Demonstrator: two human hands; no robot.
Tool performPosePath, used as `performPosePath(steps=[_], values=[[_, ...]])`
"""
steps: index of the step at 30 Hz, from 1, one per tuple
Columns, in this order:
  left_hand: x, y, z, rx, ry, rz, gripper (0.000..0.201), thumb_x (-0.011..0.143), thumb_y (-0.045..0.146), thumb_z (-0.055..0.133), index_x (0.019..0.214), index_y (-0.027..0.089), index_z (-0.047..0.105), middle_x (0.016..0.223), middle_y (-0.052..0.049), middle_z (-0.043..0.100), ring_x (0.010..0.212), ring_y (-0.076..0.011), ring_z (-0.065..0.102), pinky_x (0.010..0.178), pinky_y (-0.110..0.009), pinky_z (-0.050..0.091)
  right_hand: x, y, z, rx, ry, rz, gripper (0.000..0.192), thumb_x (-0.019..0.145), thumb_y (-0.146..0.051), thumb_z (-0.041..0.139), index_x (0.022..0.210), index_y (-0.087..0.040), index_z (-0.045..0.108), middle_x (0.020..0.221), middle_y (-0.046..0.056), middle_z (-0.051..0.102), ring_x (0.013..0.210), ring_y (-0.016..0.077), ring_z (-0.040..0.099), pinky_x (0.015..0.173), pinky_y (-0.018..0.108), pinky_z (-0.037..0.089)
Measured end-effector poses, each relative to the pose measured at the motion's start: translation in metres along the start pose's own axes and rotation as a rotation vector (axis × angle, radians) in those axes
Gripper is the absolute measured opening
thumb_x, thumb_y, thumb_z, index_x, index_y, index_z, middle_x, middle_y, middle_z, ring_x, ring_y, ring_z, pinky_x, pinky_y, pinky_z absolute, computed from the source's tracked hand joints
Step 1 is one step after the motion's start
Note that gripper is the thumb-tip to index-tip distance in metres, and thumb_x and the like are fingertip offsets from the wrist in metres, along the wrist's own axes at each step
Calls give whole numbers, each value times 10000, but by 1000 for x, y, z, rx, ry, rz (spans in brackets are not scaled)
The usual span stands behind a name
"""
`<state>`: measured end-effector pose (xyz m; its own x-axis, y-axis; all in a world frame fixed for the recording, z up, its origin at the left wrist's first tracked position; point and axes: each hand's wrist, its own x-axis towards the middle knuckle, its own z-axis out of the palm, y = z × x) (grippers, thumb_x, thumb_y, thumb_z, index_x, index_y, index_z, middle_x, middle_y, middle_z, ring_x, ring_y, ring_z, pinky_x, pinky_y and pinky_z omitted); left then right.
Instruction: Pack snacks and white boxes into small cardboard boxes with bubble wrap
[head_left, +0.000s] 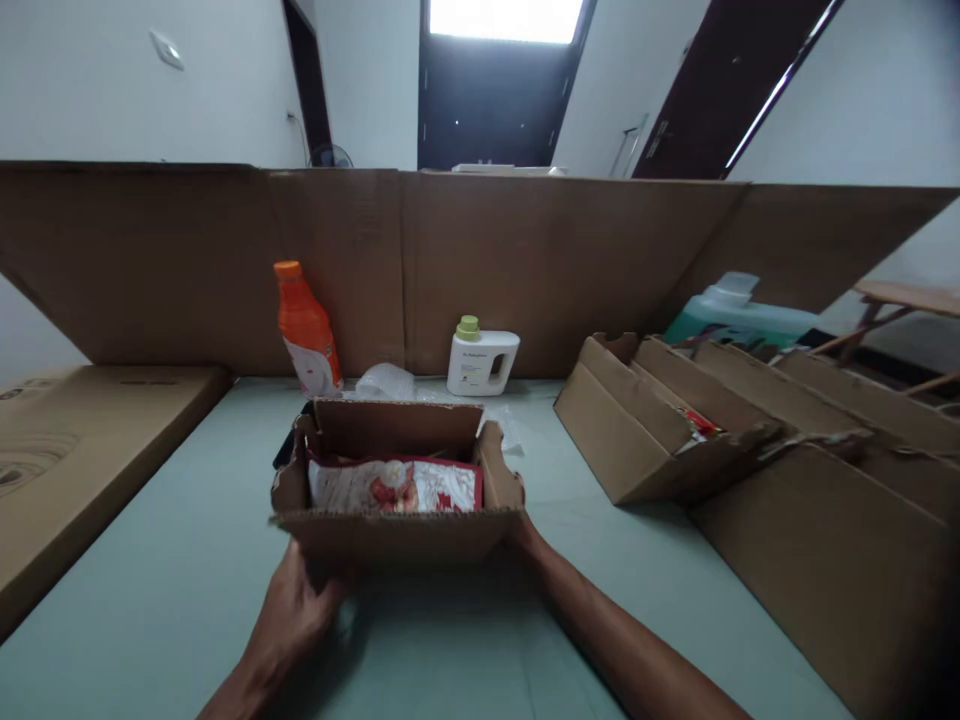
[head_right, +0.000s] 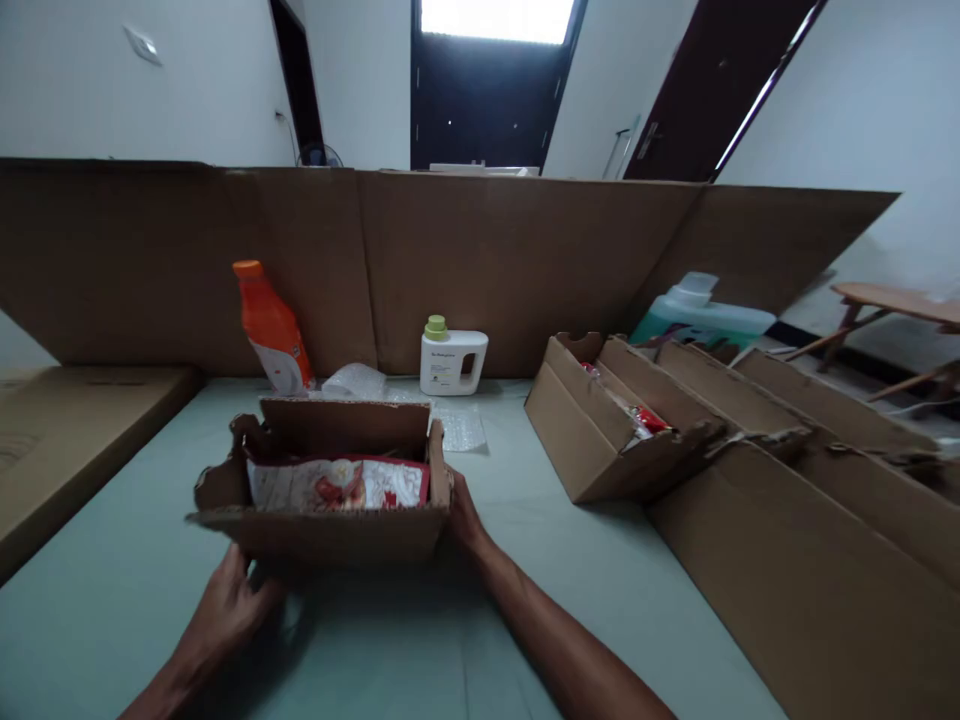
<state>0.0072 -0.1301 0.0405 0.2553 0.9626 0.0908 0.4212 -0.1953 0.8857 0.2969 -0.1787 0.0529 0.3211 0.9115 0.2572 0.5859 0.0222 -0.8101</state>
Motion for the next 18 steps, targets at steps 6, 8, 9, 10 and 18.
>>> performPosePath(steps=[6,8,9,10,18], values=[[32,-4,26,-34,8,64,509,750,481,623,1134,158,537,1078,-134,693,1062,-319,656,862,-397,546,43,39,-49,-118,192,109,530,905,-506,415,1220,-154,656,1215,129,697,1102,266,643,890,370,534],[28,-12,27,-22,4,53,516,766,489,618,1151,157,536,1104,-136,682,1036,-305,654,818,-370,543,53,57,-69,-212,256,205,565,867,-478,498,1298,-131,609,1173,153,700,1056,279,644,883,386,510],[26,-15,27,-12,0,42,511,771,494,618,1149,160,539,1098,-130,682,997,-293,658,773,-352,542,59,65,-76,-258,273,254,593,852,-465,532,1330,-118,587,1088,152,718,989,279,655,849,380,504],[24,-17,27,-3,-4,30,501,776,498,618,1142,165,543,1078,-119,685,933,-274,662,715,-332,536,65,72,-79,-298,278,295,618,835,-446,567,1353,-108,572,987,139,728,912,272,661,805,364,497],[27,-10,27,13,11,71,401,781,474,598,1041,168,592,864,-62,687,622,-185,571,538,-293,479,47,60,-96,-434,240,332,617,800,-325,509,1391,-164,588,805,38,690,683,203,611,661,292,450]])
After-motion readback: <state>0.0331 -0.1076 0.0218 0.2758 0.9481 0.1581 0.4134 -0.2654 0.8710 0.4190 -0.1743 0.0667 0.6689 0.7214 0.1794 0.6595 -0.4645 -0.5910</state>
